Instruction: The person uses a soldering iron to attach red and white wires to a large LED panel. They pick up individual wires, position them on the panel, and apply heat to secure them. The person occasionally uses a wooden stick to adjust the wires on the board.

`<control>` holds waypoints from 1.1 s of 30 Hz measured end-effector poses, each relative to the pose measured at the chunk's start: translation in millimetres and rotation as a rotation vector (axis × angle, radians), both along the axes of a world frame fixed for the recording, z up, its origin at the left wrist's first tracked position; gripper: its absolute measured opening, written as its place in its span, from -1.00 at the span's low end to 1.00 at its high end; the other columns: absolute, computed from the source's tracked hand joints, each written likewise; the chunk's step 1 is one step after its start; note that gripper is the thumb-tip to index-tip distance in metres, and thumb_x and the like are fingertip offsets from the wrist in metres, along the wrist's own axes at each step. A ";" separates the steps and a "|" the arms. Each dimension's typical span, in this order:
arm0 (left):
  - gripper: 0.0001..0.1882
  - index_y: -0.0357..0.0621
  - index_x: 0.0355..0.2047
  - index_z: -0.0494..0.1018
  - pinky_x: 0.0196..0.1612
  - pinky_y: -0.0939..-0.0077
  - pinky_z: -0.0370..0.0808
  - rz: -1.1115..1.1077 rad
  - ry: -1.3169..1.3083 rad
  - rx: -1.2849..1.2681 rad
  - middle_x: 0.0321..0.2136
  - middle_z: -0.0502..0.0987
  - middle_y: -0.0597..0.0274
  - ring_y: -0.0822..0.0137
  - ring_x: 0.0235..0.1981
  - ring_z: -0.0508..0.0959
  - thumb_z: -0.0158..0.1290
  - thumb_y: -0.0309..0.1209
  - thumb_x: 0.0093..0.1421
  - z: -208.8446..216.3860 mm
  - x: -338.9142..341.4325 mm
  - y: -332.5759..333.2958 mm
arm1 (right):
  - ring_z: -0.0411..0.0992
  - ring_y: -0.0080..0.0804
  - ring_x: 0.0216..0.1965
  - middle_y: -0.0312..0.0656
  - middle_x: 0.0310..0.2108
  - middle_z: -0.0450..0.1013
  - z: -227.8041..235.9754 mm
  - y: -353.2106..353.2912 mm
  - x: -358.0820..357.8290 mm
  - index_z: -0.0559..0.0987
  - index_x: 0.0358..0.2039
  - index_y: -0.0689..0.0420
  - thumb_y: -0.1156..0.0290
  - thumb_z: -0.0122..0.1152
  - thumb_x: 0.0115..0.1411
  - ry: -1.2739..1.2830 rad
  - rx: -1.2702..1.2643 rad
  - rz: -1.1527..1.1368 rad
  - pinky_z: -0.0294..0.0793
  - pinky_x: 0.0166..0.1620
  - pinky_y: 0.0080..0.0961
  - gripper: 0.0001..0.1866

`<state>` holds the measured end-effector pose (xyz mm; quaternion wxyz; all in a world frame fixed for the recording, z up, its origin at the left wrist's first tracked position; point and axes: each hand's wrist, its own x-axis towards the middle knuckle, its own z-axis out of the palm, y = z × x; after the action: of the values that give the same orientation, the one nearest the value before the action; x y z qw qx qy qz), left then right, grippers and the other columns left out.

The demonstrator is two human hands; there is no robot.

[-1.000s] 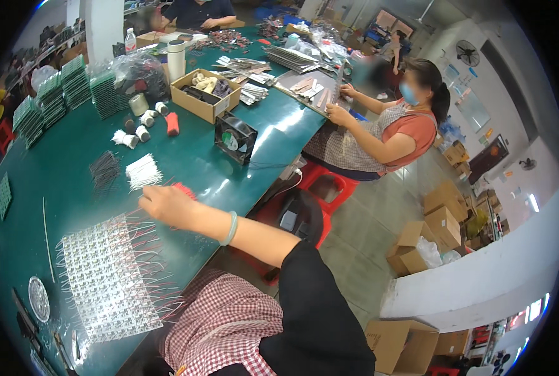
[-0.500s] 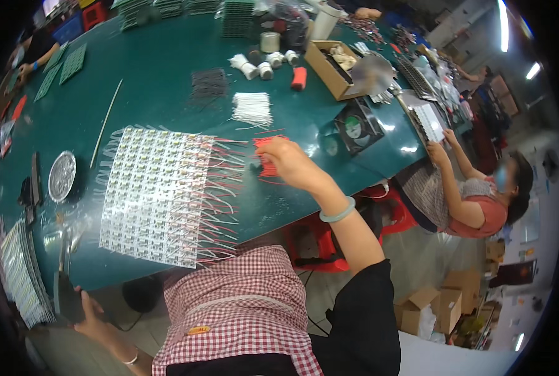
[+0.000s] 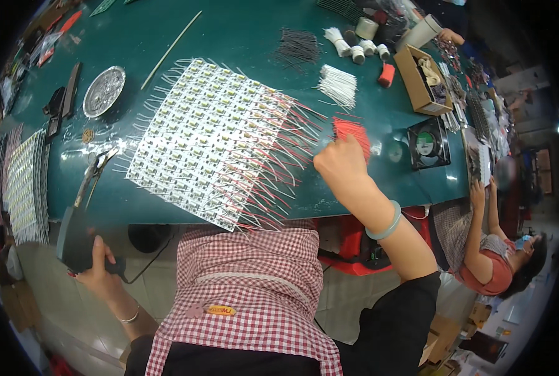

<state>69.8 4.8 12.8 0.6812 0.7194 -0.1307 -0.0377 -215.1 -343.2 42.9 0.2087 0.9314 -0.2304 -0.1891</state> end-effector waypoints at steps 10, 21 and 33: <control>-0.54 -0.45 0.05 0.40 -0.66 0.65 0.32 -0.116 0.234 -0.101 -0.17 0.56 -0.10 0.47 -0.67 0.41 0.13 -0.68 0.11 2.3 -18.7 4.5 | 0.58 -0.17 -0.27 -0.14 -0.34 0.55 13.4 14.0 -6.0 0.66 -0.40 0.14 0.59 0.24 0.04 -0.430 0.040 -0.121 0.55 -0.31 -0.30 -0.89; -0.33 -0.41 0.21 0.27 -0.70 0.63 0.38 -0.359 0.587 -0.075 -0.03 0.48 -0.18 0.37 -0.56 0.48 0.13 -0.57 0.03 4.4 -47.0 7.8 | 0.46 -0.24 -0.36 -0.23 -0.42 0.48 -34.4 125.1 87.9 0.67 -0.30 0.14 0.67 0.31 0.02 -1.138 0.730 -0.005 0.48 -0.31 -0.36 -0.78; -0.69 -0.38 -0.19 0.57 -0.26 0.45 0.55 -0.513 0.257 0.325 -0.25 0.62 0.06 0.32 -0.29 0.62 0.30 -0.59 0.01 7.2 -60.8 6.1 | 0.44 -0.25 -0.36 -0.16 -0.37 0.45 -56.4 144.9 91.7 0.66 -0.24 0.26 0.73 0.28 -0.08 -1.102 0.604 0.005 0.50 -0.36 -0.39 -0.68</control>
<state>9.0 10.9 20.0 0.5368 0.7516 -0.2127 -0.3190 -123.4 -198.3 -13.5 -0.2128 0.9104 -0.2386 0.2626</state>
